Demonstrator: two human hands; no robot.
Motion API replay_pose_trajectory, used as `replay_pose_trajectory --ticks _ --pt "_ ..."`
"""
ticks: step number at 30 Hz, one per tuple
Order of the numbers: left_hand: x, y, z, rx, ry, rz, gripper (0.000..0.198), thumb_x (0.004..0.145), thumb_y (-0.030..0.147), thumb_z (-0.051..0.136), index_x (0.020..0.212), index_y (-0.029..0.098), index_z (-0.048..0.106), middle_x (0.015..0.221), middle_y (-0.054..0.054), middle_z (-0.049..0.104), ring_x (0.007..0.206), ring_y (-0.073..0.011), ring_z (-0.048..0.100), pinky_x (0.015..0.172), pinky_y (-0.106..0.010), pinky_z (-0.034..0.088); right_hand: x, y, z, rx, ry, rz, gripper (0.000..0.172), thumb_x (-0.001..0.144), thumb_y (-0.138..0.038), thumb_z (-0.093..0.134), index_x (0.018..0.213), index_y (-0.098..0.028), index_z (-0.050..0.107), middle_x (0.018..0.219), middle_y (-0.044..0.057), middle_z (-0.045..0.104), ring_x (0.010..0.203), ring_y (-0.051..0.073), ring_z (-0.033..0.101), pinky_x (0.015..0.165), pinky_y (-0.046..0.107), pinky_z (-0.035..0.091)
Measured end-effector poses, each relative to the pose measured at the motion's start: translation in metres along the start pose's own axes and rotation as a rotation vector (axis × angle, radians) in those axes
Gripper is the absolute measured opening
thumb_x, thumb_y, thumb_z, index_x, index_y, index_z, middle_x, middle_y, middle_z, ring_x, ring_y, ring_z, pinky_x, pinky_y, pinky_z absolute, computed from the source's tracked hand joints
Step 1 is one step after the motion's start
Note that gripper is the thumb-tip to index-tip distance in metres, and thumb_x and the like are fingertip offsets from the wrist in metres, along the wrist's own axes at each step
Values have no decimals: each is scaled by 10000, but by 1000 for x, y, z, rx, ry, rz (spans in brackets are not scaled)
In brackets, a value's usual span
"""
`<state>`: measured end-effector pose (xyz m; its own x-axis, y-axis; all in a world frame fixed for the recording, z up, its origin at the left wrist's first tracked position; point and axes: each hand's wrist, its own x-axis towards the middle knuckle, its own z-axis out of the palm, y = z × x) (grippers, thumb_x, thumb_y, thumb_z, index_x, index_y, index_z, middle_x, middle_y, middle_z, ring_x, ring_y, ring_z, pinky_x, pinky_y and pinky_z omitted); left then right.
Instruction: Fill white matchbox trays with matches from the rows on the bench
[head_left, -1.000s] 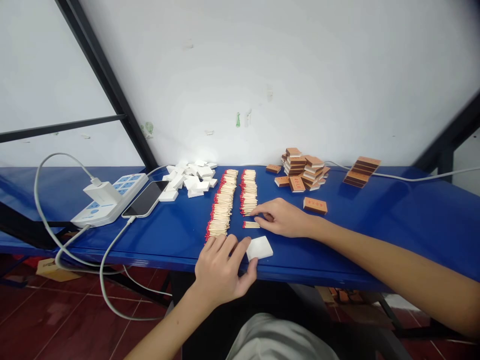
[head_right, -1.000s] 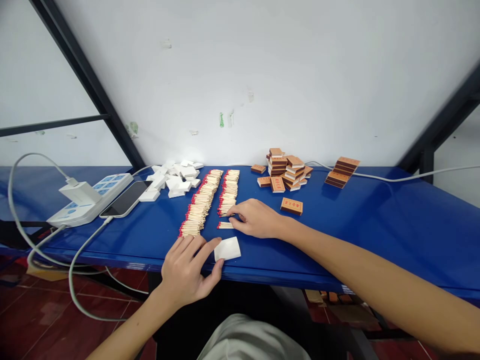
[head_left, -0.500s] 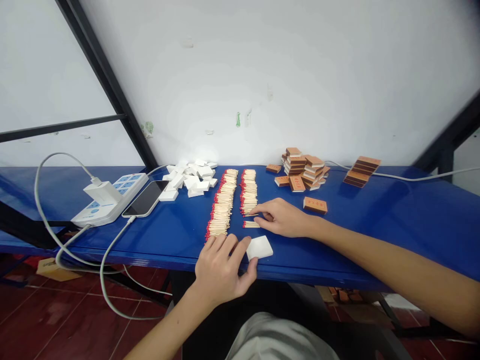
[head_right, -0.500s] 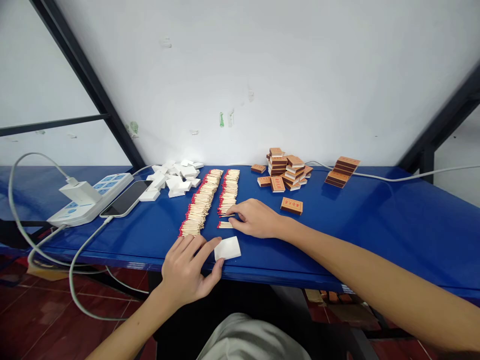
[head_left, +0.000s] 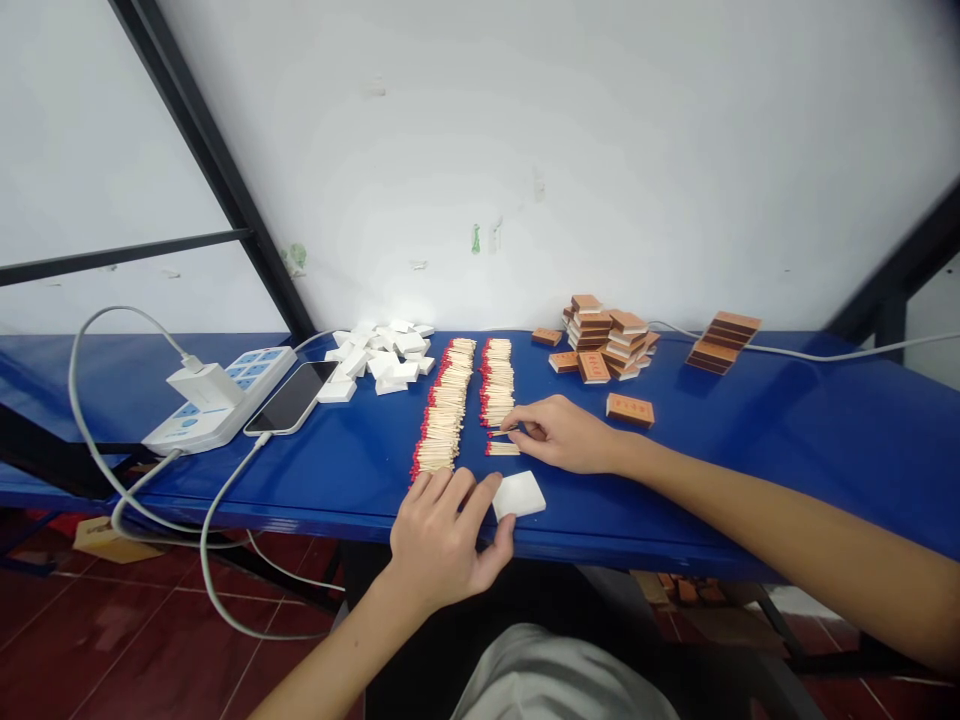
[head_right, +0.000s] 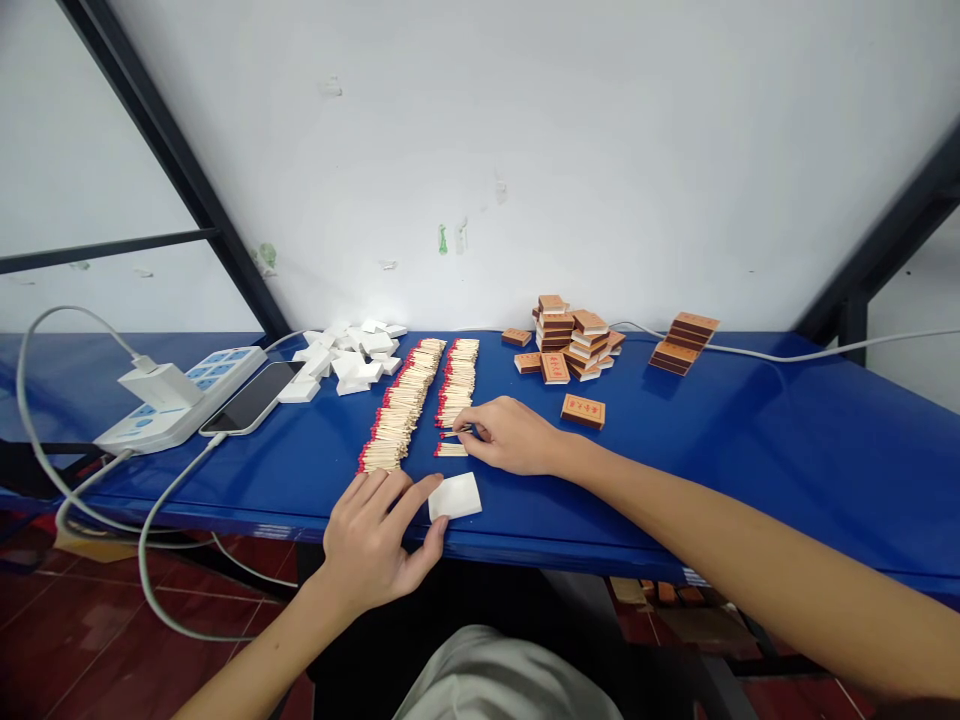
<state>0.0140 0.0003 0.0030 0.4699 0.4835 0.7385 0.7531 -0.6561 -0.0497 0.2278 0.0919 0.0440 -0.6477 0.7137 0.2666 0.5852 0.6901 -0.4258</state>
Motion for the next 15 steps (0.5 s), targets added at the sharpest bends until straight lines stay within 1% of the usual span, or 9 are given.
replay_pose_trajectory --ticks 3,8,11,15 --pt "0 0 0 5 4 2 276 869 303 593 1084 154 681 781 -62 612 722 -228 535 652 -362 399 0 0 0 -3 -3 -3 204 897 -184 565 1008 -154 733 579 -33 551 516 92 440 574 229 316" --pt "1 0 0 3 1 3 273 872 307 589 1078 154 681 779 -60 609 718 -229 535 650 -363 397 -1 2 1 27 4 -33 192 903 -203 565 982 -161 735 586 -35 548 527 90 453 571 223 317" --pt "1 0 0 4 -2 2 274 873 307 587 1081 155 681 780 -61 610 721 -232 539 653 -364 398 -1 2 2 18 21 -24 192 902 -205 568 983 -159 735 581 -36 550 518 87 447 569 224 316" --pt "0 0 0 5 5 7 274 876 311 584 1083 158 680 782 -62 613 720 -230 541 656 -359 396 0 0 1 9 9 -17 176 896 -196 569 928 -165 739 583 -33 557 534 90 464 569 226 312"
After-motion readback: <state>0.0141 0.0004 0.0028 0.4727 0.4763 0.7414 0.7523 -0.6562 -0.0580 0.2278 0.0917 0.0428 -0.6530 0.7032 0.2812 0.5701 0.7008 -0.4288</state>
